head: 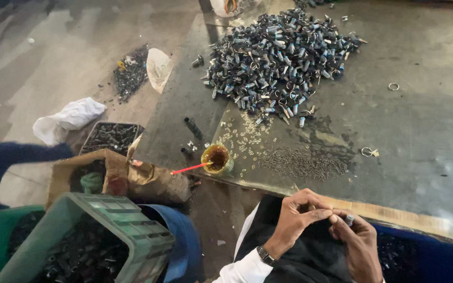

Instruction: The person sits at a workbench holding small metal components, dips a brush into a jar of amber liquid, and brushes the liquid onto each component by hand, then places the treated component on the table with a pile of similar parts. The person repeats this coating cycle for one component at a time throughout the clip.

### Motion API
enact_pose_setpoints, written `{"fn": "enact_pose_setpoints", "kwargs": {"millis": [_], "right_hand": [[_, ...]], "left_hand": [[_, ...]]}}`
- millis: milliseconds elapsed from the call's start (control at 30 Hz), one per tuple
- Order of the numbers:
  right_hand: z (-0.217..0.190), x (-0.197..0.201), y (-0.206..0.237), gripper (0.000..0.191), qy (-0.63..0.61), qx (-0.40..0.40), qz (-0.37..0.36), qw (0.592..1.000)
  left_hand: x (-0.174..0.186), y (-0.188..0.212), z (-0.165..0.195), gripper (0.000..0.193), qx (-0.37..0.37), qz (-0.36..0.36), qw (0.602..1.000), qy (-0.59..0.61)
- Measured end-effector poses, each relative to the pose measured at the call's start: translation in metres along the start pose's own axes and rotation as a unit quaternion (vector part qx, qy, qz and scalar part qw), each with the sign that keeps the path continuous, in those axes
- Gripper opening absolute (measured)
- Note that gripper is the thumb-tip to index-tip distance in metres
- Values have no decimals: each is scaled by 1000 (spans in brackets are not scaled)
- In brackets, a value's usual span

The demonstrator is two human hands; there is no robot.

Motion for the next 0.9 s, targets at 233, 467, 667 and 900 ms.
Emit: {"fn": "enact_pose_setpoints", "kwargs": {"millis": [233,467,667,900], "right_hand": [[-17,-4,2,17,81,14,12,997],[-75,-31,23,15,346,195,119,910],[-95,-40,20,14,366,240,131,889],[-87,-33,10,17,394,186,123,892]], "left_hand": [[9,3,-5,8,24,-1,1000,1],[16,2,-22,11,47,47,998,-1],[11,1,-16,13,31,47,997,-51],[-4,-6,13,15,-86,-23,958,-271]]}}
Point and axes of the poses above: each hand's wrist, its own y-axis away from the middle knuckle, its own x-axis out of the back of the hand, z = x × y, the point moved 5 cm from there along -y, towards the middle knuckle, and after that the axes turned 9 degrees about y, right-handed, at the moved point
